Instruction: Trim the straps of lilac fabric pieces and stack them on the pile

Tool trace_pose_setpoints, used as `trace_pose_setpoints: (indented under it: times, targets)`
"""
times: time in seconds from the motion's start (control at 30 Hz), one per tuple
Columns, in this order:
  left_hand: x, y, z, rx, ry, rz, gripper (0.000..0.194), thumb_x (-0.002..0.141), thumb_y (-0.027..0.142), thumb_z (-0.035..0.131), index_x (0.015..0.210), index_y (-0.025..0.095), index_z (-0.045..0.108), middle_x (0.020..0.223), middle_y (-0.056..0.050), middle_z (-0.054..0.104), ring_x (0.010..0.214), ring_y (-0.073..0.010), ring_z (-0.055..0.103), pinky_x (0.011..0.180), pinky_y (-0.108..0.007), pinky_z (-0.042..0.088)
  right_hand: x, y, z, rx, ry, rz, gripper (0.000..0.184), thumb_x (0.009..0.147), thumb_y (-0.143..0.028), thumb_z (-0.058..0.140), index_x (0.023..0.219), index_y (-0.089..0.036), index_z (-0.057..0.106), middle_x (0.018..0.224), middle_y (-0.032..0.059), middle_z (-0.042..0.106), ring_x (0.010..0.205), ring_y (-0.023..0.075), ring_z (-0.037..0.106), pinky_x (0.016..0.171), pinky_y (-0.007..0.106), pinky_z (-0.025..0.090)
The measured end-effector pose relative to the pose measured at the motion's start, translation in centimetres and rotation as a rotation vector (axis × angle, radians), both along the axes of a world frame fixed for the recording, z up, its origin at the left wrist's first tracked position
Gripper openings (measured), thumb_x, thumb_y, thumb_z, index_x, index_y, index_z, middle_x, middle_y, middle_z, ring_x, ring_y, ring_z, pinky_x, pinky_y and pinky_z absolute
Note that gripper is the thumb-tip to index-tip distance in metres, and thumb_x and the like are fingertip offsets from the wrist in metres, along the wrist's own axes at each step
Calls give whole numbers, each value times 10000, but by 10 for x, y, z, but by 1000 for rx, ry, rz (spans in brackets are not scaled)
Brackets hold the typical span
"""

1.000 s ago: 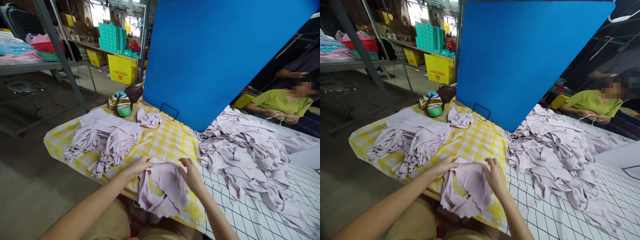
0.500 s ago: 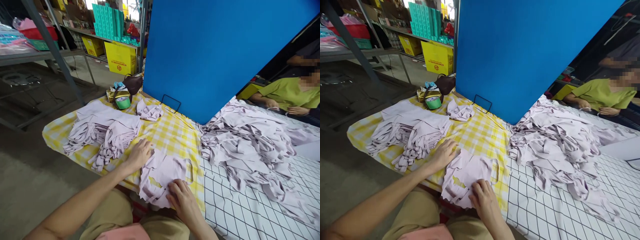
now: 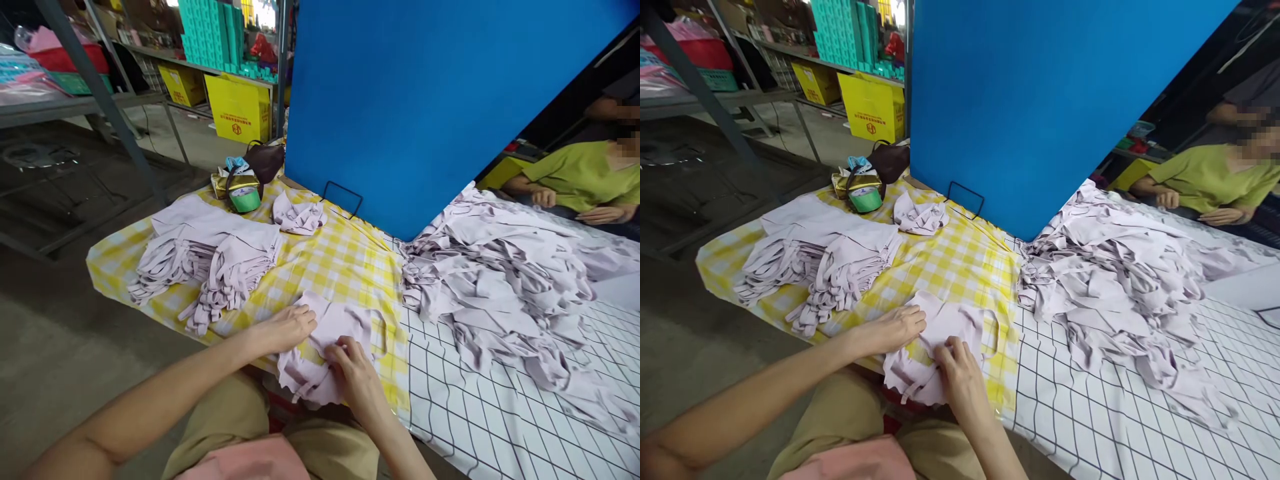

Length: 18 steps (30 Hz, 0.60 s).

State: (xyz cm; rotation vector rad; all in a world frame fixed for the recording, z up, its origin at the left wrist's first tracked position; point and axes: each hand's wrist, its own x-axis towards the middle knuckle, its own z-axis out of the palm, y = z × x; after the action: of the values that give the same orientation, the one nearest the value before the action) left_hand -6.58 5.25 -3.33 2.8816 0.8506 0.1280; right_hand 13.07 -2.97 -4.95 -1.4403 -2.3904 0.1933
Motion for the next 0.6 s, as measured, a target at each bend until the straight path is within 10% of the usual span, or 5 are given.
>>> trace_pose_setpoints:
  times: [0.2, 0.3, 0.4, 0.6]
  targets:
    - [7, 6, 22, -175, -272, 68, 100, 815, 110, 439, 741, 152, 492, 890, -54, 509, 847, -169, 486, 789, -273, 400, 3, -8, 1, 208, -18, -52, 255, 833, -23, 357, 955, -155, 537, 911, 97, 535, 763, 198, 489, 634, 315, 445]
    - [10, 12, 26, -348, -412, 86, 141, 815, 107, 403, 692, 168, 436, 822, -20, 477, 751, -131, 469, 709, -230, 386, -8, -22, 3, 292, -51, 179, 262, 866, -43, 346, 1007, -139, 545, 951, 105, 552, 785, 197, 474, 660, 314, 420]
    - [12, 16, 22, -460, -463, 135, 159, 813, 136, 405, 662, 179, 382, 735, 9, 448, 664, -117, 425, 637, -226, 346, -20, -30, -1, 241, -204, 368, 282, 862, -42, 356, 1029, -143, 561, 1035, 101, 563, 826, 206, 483, 662, 319, 409]
    - [13, 17, 2, -580, -452, 209, 167, 840, 188, 386, 673, 182, 381, 661, 27, 437, 610, -114, 398, 585, -234, 294, -29, -27, -6, 119, -127, 270, 175, 865, -95, 424, 792, -180, 559, 854, 63, 571, 703, 182, 498, 574, 290, 397]
